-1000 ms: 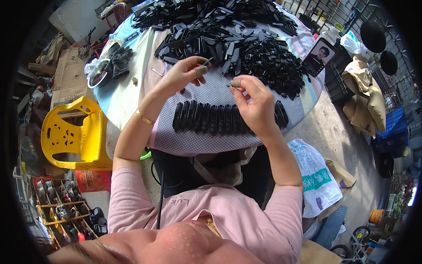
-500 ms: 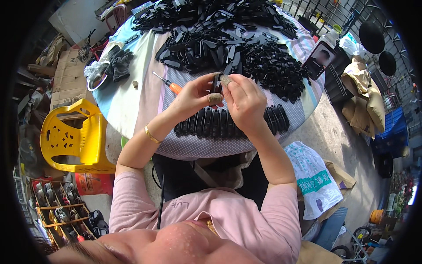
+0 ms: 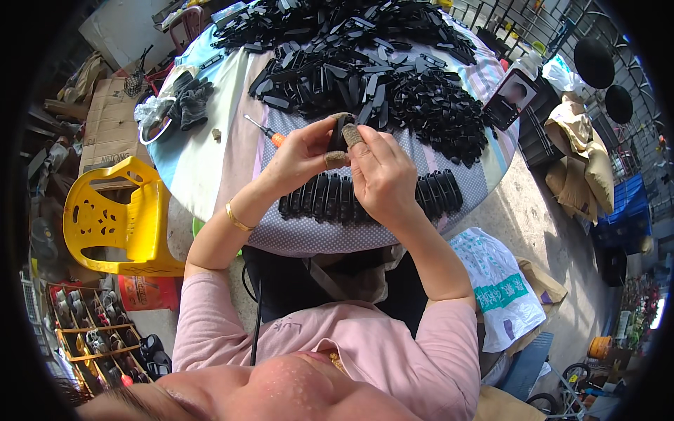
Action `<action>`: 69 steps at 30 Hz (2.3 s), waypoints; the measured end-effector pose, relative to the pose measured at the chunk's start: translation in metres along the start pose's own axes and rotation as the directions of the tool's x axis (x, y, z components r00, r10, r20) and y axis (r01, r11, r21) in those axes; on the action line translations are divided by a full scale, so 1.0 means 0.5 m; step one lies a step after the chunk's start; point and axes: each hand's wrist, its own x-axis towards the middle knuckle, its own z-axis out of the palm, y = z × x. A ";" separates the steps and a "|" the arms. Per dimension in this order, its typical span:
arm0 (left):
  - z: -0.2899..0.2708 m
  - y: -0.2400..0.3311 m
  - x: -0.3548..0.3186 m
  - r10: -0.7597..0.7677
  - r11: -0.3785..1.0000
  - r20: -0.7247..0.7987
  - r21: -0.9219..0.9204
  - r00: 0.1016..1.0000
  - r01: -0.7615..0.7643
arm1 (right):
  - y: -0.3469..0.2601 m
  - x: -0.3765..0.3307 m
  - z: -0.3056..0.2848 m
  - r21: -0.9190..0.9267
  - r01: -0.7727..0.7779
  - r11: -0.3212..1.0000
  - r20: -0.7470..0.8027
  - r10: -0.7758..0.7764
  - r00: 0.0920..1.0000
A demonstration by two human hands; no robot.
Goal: Assembling small black plastic hardware components by applying adhesive foam pads to them.
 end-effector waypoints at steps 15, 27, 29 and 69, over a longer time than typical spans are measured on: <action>-0.001 -0.002 0.006 -0.108 0.985 0.094 -0.122 0.990 0.120 | 0.016 0.013 -0.009 0.096 0.019 0.995 -0.009 -0.018 1.000; 0.005 0.003 -0.004 -0.112 0.994 0.041 0.005 0.993 0.112 | 0.023 0.009 0.001 0.063 -0.025 0.998 -0.044 0.028 0.999; 0.002 -0.002 -0.006 -0.116 0.993 0.035 0.033 0.993 0.115 | 0.024 0.017 -0.003 0.100 -0.017 0.995 0.037 0.014 0.999; -0.091 0.031 -0.153 -0.281 0.289 -0.269 0.891 0.921 0.349 | 0.194 0.010 0.003 -0.005 -0.487 0.874 0.629 0.381 0.678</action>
